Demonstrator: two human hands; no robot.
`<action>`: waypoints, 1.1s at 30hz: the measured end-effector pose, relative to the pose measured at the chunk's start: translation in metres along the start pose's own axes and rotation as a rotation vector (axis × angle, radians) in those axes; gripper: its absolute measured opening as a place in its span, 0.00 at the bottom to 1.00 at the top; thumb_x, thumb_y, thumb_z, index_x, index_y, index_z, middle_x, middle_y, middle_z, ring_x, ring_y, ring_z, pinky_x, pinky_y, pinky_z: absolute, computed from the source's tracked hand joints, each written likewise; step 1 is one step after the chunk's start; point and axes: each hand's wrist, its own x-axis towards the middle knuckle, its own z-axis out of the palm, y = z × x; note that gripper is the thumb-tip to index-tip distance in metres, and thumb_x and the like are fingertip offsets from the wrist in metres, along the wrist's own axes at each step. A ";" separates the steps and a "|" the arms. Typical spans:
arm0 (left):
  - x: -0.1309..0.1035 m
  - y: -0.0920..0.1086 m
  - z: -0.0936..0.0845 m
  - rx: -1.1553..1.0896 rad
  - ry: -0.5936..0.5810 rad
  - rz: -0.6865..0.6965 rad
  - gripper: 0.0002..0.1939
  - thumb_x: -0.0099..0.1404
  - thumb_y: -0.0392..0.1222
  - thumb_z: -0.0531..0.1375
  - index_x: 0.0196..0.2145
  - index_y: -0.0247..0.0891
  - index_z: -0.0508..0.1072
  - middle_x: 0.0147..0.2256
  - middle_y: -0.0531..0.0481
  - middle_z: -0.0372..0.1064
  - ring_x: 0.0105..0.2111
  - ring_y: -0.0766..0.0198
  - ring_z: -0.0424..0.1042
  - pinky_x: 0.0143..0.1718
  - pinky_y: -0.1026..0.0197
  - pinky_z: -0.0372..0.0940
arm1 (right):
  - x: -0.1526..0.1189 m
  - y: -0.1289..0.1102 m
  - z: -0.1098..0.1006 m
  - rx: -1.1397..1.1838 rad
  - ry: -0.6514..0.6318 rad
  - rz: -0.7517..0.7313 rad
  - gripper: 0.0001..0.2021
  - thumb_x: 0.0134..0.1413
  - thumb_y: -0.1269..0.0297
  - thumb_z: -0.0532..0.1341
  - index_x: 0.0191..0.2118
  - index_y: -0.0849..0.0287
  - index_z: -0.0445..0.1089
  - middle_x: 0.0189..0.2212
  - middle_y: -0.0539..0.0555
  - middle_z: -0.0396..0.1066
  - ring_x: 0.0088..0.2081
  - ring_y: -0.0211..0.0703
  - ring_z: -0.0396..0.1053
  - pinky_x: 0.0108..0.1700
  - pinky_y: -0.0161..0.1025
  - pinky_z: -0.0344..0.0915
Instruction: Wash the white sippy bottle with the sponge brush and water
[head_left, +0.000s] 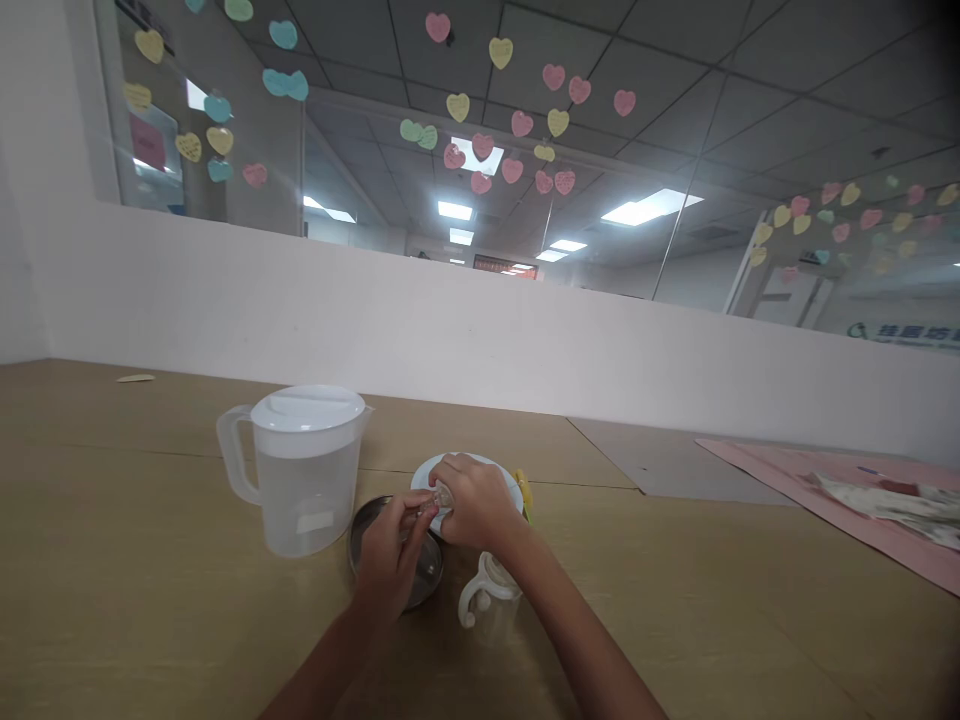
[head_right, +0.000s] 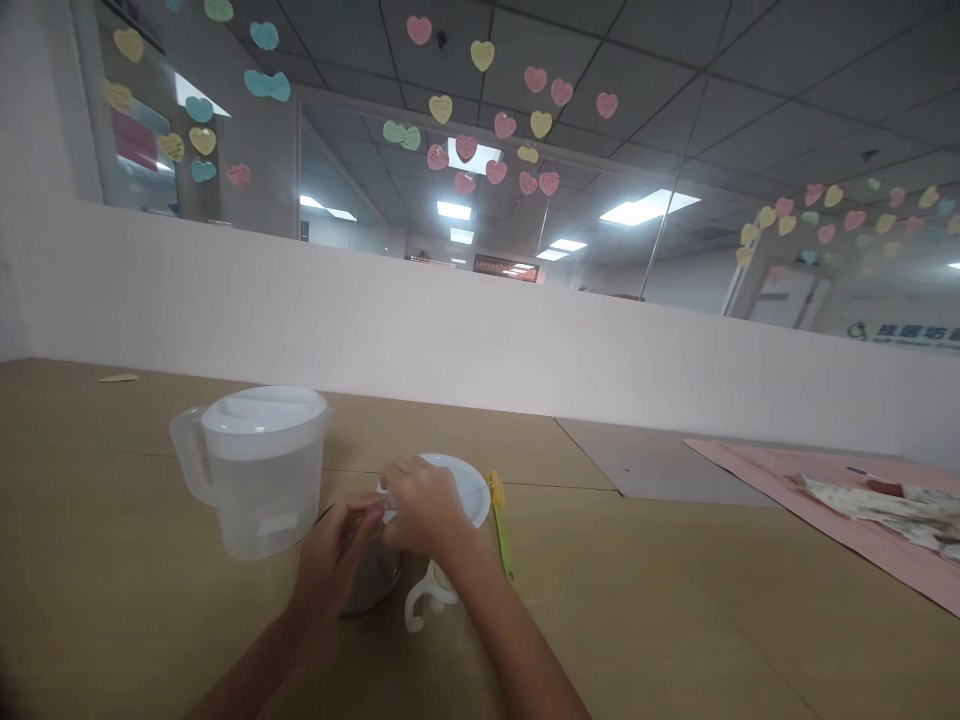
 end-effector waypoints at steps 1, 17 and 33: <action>-0.001 0.000 0.001 0.037 0.009 0.020 0.13 0.61 0.49 0.53 0.35 0.38 0.69 0.35 0.48 0.72 0.35 0.62 0.72 0.36 0.61 0.68 | 0.000 0.001 0.000 -0.029 0.010 0.002 0.12 0.36 0.69 0.57 0.34 0.57 0.65 0.32 0.53 0.68 0.35 0.43 0.63 0.32 0.36 0.55; -0.029 0.001 0.029 0.040 0.040 0.155 0.20 0.64 0.42 0.50 0.54 0.40 0.55 0.51 0.43 0.62 0.50 0.59 0.63 0.47 0.57 0.63 | -0.004 0.018 -0.018 0.345 -0.056 0.150 0.17 0.31 0.78 0.54 0.33 0.57 0.63 0.31 0.49 0.66 0.34 0.39 0.63 0.35 0.34 0.57; -0.030 -0.016 0.032 0.349 -0.307 0.250 0.32 0.52 0.44 0.59 0.54 0.38 0.56 0.42 0.45 0.68 0.46 0.53 0.65 0.51 0.45 0.55 | -0.017 0.037 -0.068 0.692 0.003 0.284 0.15 0.42 0.50 0.62 0.27 0.58 0.72 0.31 0.50 0.62 0.34 0.37 0.62 0.35 0.35 0.59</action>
